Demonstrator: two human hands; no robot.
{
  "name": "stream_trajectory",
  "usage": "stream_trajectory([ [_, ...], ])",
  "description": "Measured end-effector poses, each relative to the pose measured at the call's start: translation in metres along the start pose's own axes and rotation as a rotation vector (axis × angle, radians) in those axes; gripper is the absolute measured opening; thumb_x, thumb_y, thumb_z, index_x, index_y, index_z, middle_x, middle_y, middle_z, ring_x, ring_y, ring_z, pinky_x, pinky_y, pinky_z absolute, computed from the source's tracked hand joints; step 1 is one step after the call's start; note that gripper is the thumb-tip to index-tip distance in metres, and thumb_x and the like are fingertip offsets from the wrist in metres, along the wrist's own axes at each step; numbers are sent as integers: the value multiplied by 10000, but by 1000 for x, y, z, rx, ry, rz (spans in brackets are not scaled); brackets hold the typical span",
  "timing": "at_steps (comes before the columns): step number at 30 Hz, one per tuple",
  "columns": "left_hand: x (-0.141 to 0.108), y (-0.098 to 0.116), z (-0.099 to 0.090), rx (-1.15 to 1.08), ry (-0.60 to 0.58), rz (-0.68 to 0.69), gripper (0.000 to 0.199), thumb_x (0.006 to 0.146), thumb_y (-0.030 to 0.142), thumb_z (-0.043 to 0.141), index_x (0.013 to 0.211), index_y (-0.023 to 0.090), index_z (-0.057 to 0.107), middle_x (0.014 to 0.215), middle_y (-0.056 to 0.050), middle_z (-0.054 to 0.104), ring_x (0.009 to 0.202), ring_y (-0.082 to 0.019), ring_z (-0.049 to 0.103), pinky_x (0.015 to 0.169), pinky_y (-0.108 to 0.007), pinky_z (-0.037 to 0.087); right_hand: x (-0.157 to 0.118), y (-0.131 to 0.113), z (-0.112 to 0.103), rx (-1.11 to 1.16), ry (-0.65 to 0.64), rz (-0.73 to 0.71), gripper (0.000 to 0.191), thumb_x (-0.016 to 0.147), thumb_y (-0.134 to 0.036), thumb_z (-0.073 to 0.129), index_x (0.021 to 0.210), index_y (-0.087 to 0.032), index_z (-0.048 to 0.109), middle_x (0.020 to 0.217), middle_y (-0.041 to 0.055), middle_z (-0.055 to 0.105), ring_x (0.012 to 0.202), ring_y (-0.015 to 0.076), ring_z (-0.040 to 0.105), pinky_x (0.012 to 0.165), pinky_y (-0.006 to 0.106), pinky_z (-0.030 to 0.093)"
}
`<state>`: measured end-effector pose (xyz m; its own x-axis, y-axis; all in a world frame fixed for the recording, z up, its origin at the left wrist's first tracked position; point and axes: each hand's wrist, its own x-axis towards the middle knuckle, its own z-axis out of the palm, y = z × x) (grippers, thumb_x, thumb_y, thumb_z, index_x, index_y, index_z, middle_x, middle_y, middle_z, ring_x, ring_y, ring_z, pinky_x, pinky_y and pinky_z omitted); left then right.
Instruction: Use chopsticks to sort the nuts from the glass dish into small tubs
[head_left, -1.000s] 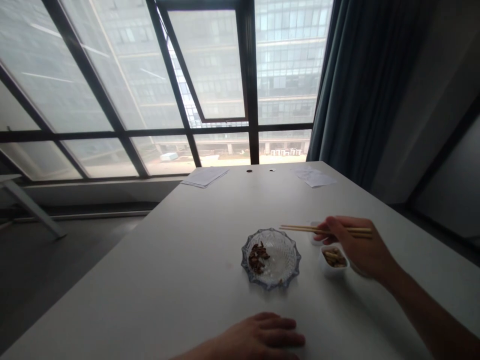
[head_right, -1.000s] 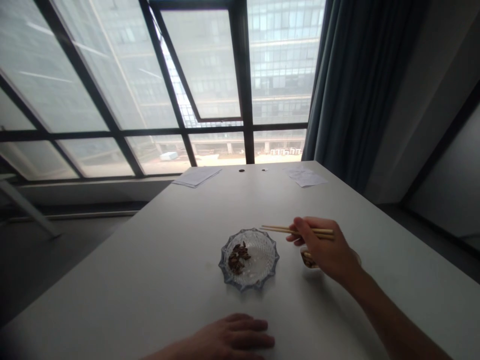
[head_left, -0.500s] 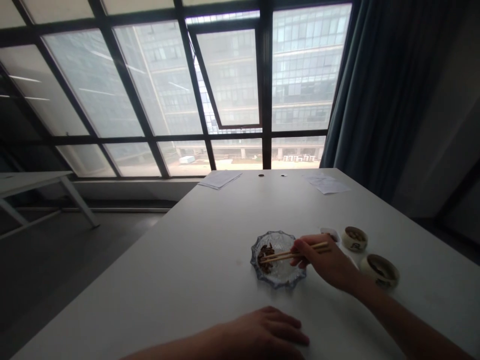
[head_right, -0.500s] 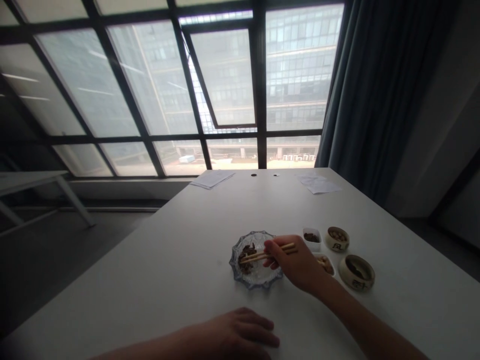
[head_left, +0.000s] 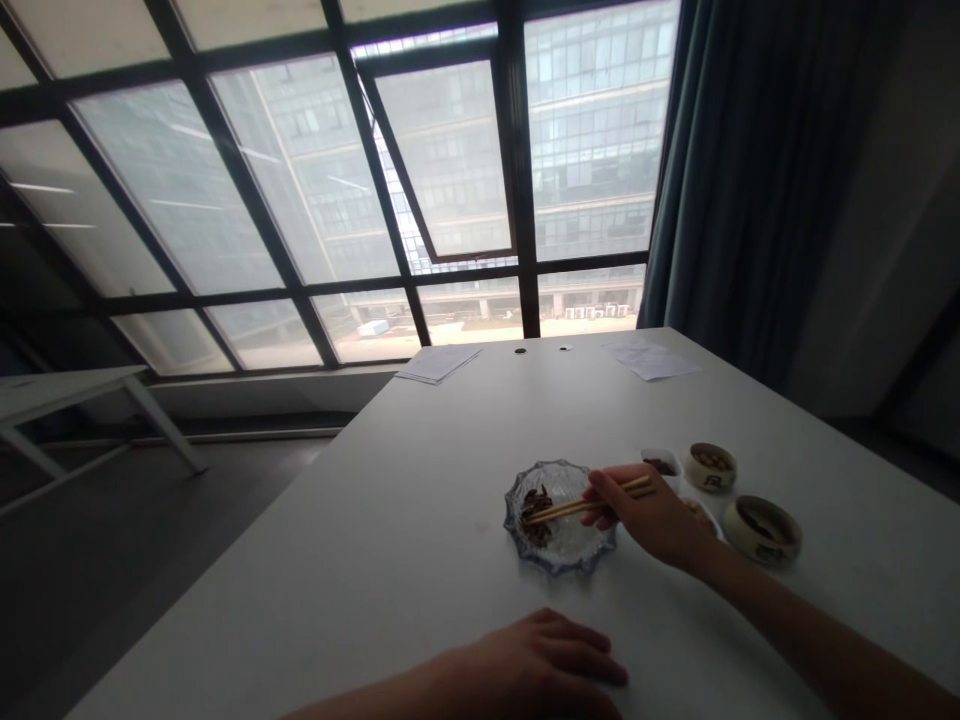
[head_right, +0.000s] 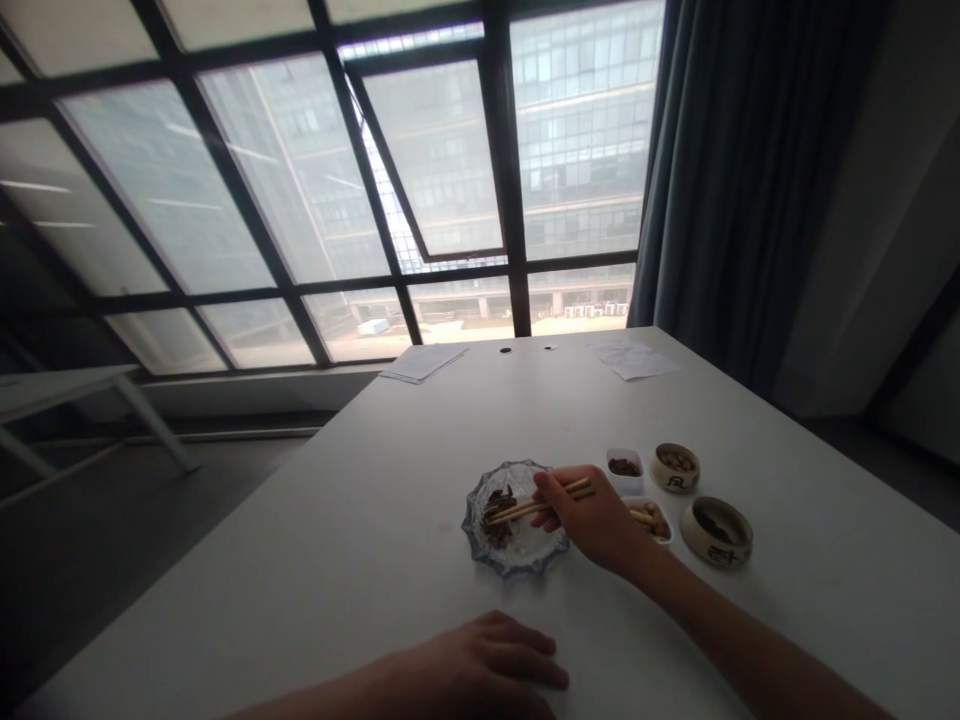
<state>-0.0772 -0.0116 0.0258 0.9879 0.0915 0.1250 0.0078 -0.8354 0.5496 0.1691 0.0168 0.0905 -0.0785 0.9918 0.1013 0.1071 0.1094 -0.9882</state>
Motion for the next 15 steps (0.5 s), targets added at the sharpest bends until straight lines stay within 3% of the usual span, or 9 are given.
stream_trajectory([
  [7,4,-4,0,0,8,9,341,1094,357,424,1319,246,656,1498,-65,626,1470,-237,506,1247,-375,343,-4,-2,0,-35,-107,-17,597,884,-716,676,871,-127,774,789,133,818,740,259,798,655,320,618],
  [15,4,-4,3,35,27,9,326,1044,395,535,1326,273,645,1478,-44,637,1461,-236,509,1253,-370,347,-3,-2,-1,-31,-58,-15,563,903,-690,675,878,-136,776,746,116,812,662,232,777,638,316,612],
])
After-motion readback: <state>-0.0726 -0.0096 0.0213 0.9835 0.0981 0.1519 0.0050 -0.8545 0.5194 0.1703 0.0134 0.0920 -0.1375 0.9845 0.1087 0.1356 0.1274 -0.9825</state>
